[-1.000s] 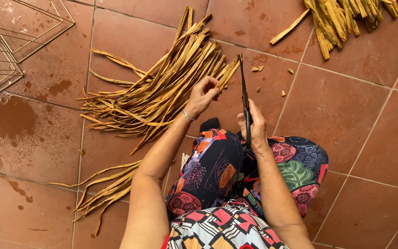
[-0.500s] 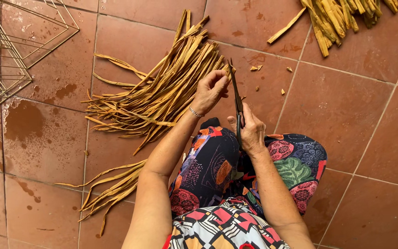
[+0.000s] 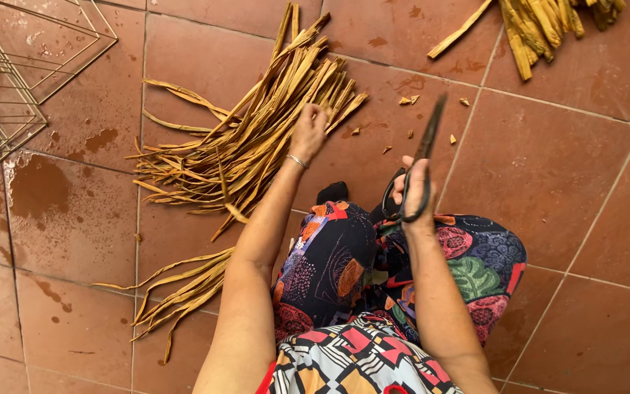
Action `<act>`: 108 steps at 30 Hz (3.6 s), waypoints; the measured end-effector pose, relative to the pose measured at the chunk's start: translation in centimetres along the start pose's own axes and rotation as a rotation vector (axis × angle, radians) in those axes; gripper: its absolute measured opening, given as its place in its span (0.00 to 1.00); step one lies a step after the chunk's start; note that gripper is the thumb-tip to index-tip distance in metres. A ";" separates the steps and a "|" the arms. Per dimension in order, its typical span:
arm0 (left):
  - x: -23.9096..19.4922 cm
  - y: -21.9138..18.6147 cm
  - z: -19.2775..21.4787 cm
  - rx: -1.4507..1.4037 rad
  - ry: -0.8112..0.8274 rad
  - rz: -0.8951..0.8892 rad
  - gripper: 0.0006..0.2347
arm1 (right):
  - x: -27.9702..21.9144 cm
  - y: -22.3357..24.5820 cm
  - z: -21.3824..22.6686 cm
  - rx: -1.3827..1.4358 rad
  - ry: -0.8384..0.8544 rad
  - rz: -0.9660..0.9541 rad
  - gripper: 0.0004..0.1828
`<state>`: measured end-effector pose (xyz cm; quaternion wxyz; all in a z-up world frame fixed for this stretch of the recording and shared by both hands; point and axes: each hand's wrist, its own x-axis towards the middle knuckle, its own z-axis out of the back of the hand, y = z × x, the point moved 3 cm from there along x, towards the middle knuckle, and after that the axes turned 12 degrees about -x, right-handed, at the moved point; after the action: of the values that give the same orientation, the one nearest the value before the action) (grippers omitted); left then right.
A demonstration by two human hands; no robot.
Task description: The person sits on a tiled floor and uses a pair of large scissors to cut bundles of dried, yellowish leaves into smaller pieces. The person repeatedly picks up a bundle, cuts it, and places the cut pieces back on the floor.
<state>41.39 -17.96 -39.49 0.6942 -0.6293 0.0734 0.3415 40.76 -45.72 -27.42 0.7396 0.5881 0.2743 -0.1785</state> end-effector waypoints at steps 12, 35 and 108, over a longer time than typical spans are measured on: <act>13.1 4.2 -0.6 0.436 -0.349 -0.121 0.05 | 0.5 0.2 -1.0 0.067 0.089 -0.013 0.36; -3.2 -6.6 -3.8 -0.895 0.427 0.045 0.07 | -1.2 4.5 -3.1 -0.740 0.094 0.481 0.41; 6.7 2.3 3.3 -0.142 -0.152 -0.011 0.11 | 1.3 0.8 -2.5 -0.358 0.034 0.077 0.35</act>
<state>44.06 -12.38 -44.29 0.6532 -0.6496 -0.0075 0.3889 41.82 -43.06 -27.99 0.8339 0.4603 0.2914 -0.0883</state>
